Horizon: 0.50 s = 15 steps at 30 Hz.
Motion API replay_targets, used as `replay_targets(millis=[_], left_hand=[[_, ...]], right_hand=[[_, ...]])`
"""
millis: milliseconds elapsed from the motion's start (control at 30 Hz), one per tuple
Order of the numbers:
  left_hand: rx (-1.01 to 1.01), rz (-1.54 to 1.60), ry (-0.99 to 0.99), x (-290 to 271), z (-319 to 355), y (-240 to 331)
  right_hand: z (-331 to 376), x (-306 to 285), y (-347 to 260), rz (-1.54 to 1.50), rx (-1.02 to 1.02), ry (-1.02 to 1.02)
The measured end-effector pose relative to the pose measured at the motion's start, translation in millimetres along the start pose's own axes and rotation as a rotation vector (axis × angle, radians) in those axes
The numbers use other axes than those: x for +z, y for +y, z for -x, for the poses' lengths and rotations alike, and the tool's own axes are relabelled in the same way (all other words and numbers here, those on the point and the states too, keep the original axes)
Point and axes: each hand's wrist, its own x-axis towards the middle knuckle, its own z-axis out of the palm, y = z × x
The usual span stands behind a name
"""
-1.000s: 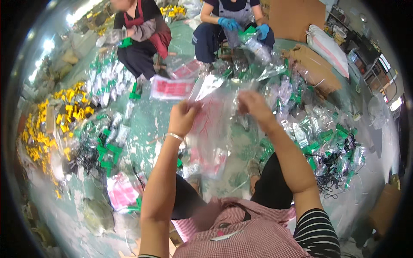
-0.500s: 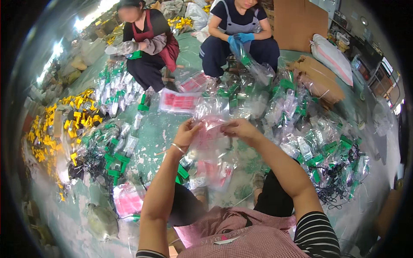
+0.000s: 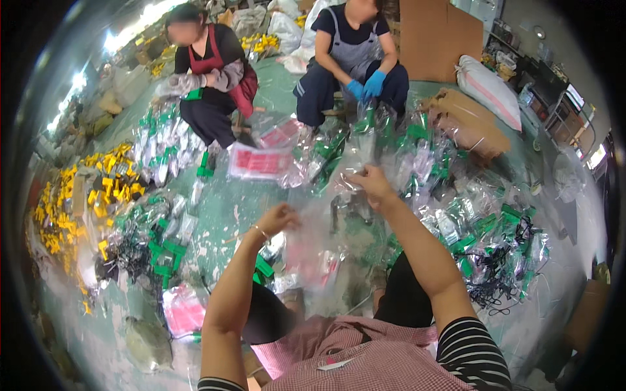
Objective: The person packages green handheld devices by hand, placing them into plastic bags.
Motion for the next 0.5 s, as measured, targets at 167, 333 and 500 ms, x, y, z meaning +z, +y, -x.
replay_targets(millis=[167,333,500], left_hand=[[0.011,-0.374,-0.059,26.8,8.1,10.2],[0.095,0.029,-0.024,52.6,13.5,49.3],[0.330,-0.339,0.267,7.9,14.1,95.8]], right_hand=[[22.4,4.4,-2.2,-0.246,0.271,-0.104],[48.5,47.3,21.2,0.118,0.303,-0.596],[-3.7,-10.0,-0.1,-0.529,0.174,-0.436]])
